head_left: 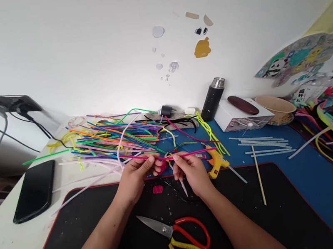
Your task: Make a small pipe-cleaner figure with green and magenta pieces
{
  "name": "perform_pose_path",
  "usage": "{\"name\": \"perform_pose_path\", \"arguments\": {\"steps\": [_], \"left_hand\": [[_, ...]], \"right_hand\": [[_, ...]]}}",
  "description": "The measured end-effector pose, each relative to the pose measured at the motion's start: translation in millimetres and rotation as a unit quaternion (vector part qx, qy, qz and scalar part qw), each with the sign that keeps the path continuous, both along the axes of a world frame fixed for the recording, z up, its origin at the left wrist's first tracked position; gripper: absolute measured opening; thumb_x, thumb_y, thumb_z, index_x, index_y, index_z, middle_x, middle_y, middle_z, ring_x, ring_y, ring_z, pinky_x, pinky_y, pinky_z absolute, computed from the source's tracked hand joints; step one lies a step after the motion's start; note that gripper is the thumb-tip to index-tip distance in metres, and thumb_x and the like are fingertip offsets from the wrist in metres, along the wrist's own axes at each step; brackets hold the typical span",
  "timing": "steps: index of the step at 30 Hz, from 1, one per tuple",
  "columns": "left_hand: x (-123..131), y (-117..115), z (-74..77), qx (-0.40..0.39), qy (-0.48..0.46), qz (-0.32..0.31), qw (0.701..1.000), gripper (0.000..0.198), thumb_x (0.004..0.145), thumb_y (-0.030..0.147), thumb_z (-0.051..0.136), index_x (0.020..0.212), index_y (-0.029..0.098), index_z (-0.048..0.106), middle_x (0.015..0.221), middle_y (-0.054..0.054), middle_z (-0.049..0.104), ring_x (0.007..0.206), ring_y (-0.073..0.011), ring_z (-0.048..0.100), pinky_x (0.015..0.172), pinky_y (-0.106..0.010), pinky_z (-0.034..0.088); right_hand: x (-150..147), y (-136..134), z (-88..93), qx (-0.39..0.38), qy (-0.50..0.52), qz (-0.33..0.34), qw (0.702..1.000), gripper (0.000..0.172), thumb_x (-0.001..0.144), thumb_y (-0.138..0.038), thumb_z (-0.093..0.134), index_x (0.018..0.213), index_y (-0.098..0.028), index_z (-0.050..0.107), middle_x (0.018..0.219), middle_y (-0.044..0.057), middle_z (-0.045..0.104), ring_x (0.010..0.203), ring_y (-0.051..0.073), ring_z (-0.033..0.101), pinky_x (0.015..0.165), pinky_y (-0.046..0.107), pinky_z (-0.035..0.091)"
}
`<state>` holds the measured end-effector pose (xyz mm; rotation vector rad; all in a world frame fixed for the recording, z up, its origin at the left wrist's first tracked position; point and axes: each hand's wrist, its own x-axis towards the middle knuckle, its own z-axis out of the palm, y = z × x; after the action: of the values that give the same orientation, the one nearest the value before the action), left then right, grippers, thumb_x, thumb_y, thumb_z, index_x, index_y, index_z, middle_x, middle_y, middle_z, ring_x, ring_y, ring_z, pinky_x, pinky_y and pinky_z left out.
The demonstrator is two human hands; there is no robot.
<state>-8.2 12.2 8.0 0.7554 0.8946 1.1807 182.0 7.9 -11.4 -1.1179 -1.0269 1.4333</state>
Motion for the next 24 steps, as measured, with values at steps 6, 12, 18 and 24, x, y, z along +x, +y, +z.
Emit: {"name": "perform_pose_path", "arguments": {"steps": [6, 12, 18, 24], "left_hand": [[-1.9, 1.3, -0.5, 0.011, 0.012, 0.029, 0.999, 0.039, 0.073, 0.046, 0.096, 0.091, 0.012, 0.086, 0.077, -0.010, 0.079, 0.065, -0.0169, 0.066, 0.065, -0.029, 0.055], [-2.7, 1.5, 0.7, 0.015, 0.005, 0.035, 0.999, 0.044, 0.074, 0.044, 0.095, 0.102, 0.012, 0.084, 0.079, -0.009, 0.079, 0.065, -0.0168, 0.067, 0.065, -0.029, 0.055], [-7.4, 3.5, 0.7, 0.011, -0.021, 0.085, 0.996, 0.050, 0.081, 0.046, 0.090, 0.117, 0.014, 0.076, 0.079, -0.005, 0.077, 0.064, -0.0155, 0.067, 0.061, -0.026, 0.050], [-9.6, 5.9, 2.6, 0.005, -0.019, 0.107, 0.994, 0.055, 0.077, 0.050, 0.091, 0.115, 0.014, 0.075, 0.078, -0.003, 0.074, 0.062, -0.0142, 0.065, 0.057, -0.025, 0.047]], "right_hand": [[0.0, -1.4, 1.7, 0.000, 0.005, -0.041, 0.999, 0.044, 0.086, -0.061, 0.081, 0.080, -0.018, 0.072, 0.058, -0.001, 0.066, 0.043, 0.011, 0.057, 0.039, 0.021, 0.040], [-1.1, -0.9, 3.9, -0.004, -0.004, -0.024, 1.000, 0.049, 0.087, -0.062, 0.079, 0.070, -0.018, 0.069, 0.060, 0.002, 0.068, 0.044, 0.012, 0.058, 0.040, 0.022, 0.040], [10.8, 13.2, 14.6, -0.028, 0.044, -0.086, 0.995, 0.047, 0.080, -0.059, 0.086, 0.065, -0.019, 0.066, 0.059, 0.001, 0.065, 0.045, 0.013, 0.056, 0.039, 0.025, 0.038], [29.4, 32.7, 15.2, -0.058, 0.102, -0.177, 0.977, 0.047, 0.074, -0.056, 0.092, 0.068, -0.019, 0.063, 0.059, -0.002, 0.062, 0.045, 0.010, 0.050, 0.041, 0.025, 0.036]]}}
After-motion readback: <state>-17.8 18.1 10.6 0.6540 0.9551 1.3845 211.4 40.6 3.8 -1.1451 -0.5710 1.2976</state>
